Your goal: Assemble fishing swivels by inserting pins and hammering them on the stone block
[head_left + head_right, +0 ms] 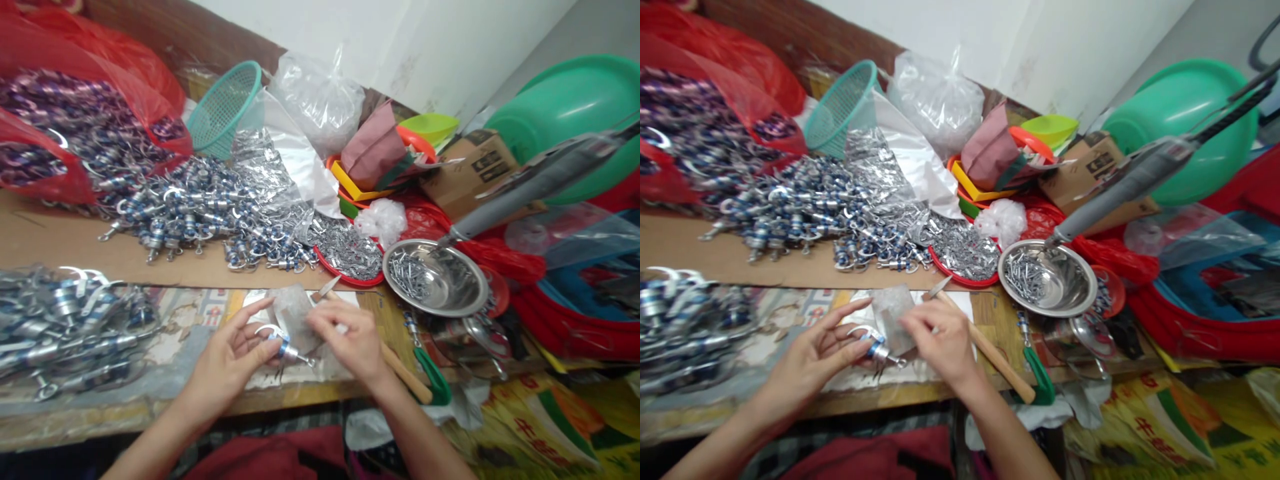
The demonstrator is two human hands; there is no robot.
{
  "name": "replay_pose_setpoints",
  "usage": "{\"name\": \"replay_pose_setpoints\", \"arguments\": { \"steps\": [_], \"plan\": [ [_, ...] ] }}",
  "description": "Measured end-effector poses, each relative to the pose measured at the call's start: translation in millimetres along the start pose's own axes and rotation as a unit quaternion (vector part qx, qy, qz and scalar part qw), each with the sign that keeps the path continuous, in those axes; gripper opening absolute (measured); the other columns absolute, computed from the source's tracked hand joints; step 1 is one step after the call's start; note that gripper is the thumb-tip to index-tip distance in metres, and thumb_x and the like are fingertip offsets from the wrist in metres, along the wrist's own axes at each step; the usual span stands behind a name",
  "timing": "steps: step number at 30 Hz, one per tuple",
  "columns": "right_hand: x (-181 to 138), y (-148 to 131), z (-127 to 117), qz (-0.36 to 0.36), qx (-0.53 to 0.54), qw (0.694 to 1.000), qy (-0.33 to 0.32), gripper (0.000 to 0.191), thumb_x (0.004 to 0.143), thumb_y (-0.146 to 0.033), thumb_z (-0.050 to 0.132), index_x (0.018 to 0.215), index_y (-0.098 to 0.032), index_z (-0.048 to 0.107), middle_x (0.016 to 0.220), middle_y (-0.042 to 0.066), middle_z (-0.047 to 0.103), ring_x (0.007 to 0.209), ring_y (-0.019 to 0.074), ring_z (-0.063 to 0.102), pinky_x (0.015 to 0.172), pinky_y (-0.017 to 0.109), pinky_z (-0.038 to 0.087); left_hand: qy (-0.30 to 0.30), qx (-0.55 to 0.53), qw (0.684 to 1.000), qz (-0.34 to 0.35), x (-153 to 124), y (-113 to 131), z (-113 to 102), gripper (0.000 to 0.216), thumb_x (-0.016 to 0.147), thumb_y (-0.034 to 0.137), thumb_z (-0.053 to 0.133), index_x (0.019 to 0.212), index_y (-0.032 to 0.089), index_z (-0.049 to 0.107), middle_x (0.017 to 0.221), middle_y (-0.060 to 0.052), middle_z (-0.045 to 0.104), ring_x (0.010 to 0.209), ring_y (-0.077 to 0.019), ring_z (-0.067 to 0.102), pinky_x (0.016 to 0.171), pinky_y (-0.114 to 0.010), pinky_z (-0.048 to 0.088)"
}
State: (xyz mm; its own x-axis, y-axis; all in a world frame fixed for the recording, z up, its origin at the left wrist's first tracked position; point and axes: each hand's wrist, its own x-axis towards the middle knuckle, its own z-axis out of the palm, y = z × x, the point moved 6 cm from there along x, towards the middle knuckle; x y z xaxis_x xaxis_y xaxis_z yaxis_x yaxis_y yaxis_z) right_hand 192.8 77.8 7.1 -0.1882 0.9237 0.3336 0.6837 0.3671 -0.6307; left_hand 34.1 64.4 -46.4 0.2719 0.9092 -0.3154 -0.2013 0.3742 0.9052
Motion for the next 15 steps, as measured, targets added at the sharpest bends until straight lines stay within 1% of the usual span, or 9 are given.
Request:
{"name": "replay_pose_setpoints", "arguments": {
  "steps": [1, 2, 3, 4, 6, 8, 10, 12, 15],
  "plan": [
    [13, 18, -13, 0.033, -0.120, 0.992, 0.031, 0.022, 0.085, -0.020, 0.049, 0.080, -0.018, 0.070, 0.085, 0.005, 0.070, 0.082, 0.0143, 0.063, 0.077, 0.025, 0.049, -0.009, -0.002, 1.000, -0.008, 2, 1, 1, 0.071, 0.066, 0.033, 0.070, 0.126, 0.018, 0.036, 0.075, 0.000, 0.064, 0.073, -0.0181, 0.063, 0.064, -0.029, 0.052],
    [26, 38, -21, 0.071, -0.245, 0.967, 0.021, 0.025, 0.087, -0.017, 0.044, 0.093, -0.019, 0.068, 0.097, 0.005, 0.068, 0.092, 0.0144, 0.061, 0.083, 0.025, 0.047, -0.018, 0.001, 1.000, -0.013, 3, 2, 1, 0.072, 0.066, 0.031, 0.070, 0.127, 0.018, 0.034, 0.074, 0.000, 0.063, 0.071, -0.0175, 0.062, 0.062, -0.028, 0.052],
    [38, 57, -28, 0.092, -0.282, 0.955, 0.011, 0.027, 0.086, -0.013, 0.043, 0.098, -0.017, 0.067, 0.103, 0.008, 0.066, 0.098, 0.0170, 0.059, 0.086, 0.028, 0.045, -0.027, 0.007, 0.999, -0.017, 5, 4, 2, 0.072, 0.066, 0.029, 0.070, 0.126, 0.018, 0.033, 0.073, 0.001, 0.062, 0.069, -0.0166, 0.062, 0.061, -0.028, 0.052],
    [49, 74, -33, 0.105, -0.301, 0.948, -0.003, 0.026, 0.084, -0.011, 0.044, 0.096, -0.016, 0.068, 0.101, 0.010, 0.066, 0.097, 0.0198, 0.059, 0.085, 0.031, 0.045, -0.037, 0.013, 0.999, -0.021, 6, 6, 3, 0.070, 0.067, 0.028, 0.069, 0.126, 0.019, 0.032, 0.072, 0.001, 0.061, 0.067, -0.0159, 0.061, 0.060, -0.027, 0.051],
    [66, 101, -35, 0.126, -0.333, 0.933, -0.041, 0.024, 0.079, -0.007, 0.048, 0.086, -0.015, 0.070, 0.090, 0.012, 0.068, 0.091, 0.0234, 0.061, 0.080, 0.033, 0.046, -0.063, 0.021, 0.997, -0.031, 9, 10, 4, 0.069, 0.067, 0.025, 0.068, 0.125, 0.020, 0.032, 0.071, 0.002, 0.059, 0.064, -0.0152, 0.060, 0.057, -0.027, 0.050],
    [74, 116, -32, 0.138, -0.354, 0.923, -0.069, 0.025, 0.075, -0.004, 0.049, 0.079, -0.015, 0.071, 0.084, 0.012, 0.067, 0.087, 0.0237, 0.062, 0.076, 0.031, 0.046, -0.087, 0.024, 0.995, -0.044, 12, 11, 5, 0.069, 0.066, 0.022, 0.067, 0.125, 0.020, 0.031, 0.069, 0.003, 0.058, 0.062, -0.0147, 0.060, 0.055, -0.026, 0.049],
    [77, 122, -29, 0.142, -0.365, 0.917, -0.081, 0.027, 0.073, -0.003, 0.049, 0.083, -0.017, 0.070, 0.087, 0.011, 0.066, 0.089, 0.0227, 0.061, 0.076, 0.029, 0.045, -0.103, 0.019, 0.993, -0.055, 14, 10, 5, 0.070, 0.066, 0.020, 0.067, 0.125, 0.020, 0.030, 0.066, 0.004, 0.057, 0.059, -0.0134, 0.059, 0.053, -0.024, 0.047],
    [76, 123, -28, 0.141, -0.367, 0.916, -0.079, 0.031, 0.073, -0.003, 0.049, 0.092, -0.020, 0.068, 0.096, 0.009, 0.064, 0.093, 0.0219, 0.060, 0.077, 0.028, 0.044, -0.107, 0.005, 0.992, -0.060, 16, 8, 4, 0.072, 0.065, 0.018, 0.067, 0.126, 0.021, 0.028, 0.067, 0.004, 0.057, 0.057, -0.0128, 0.059, 0.052, -0.025, 0.047],
    [74, 122, -33, 0.141, -0.356, 0.922, -0.055, 0.032, 0.080, -0.007, 0.045, 0.104, -0.018, 0.064, 0.103, 0.012, 0.062, 0.095, 0.0226, 0.059, 0.079, 0.030, 0.043, -0.099, -0.017, 0.993, -0.061, 18, 6, 2, 0.077, 0.063, 0.015, 0.068, 0.127, 0.022, 0.025, 0.070, 0.004, 0.057, 0.057, -0.0129, 0.059, 0.054, -0.027, 0.049]
  ]
}}
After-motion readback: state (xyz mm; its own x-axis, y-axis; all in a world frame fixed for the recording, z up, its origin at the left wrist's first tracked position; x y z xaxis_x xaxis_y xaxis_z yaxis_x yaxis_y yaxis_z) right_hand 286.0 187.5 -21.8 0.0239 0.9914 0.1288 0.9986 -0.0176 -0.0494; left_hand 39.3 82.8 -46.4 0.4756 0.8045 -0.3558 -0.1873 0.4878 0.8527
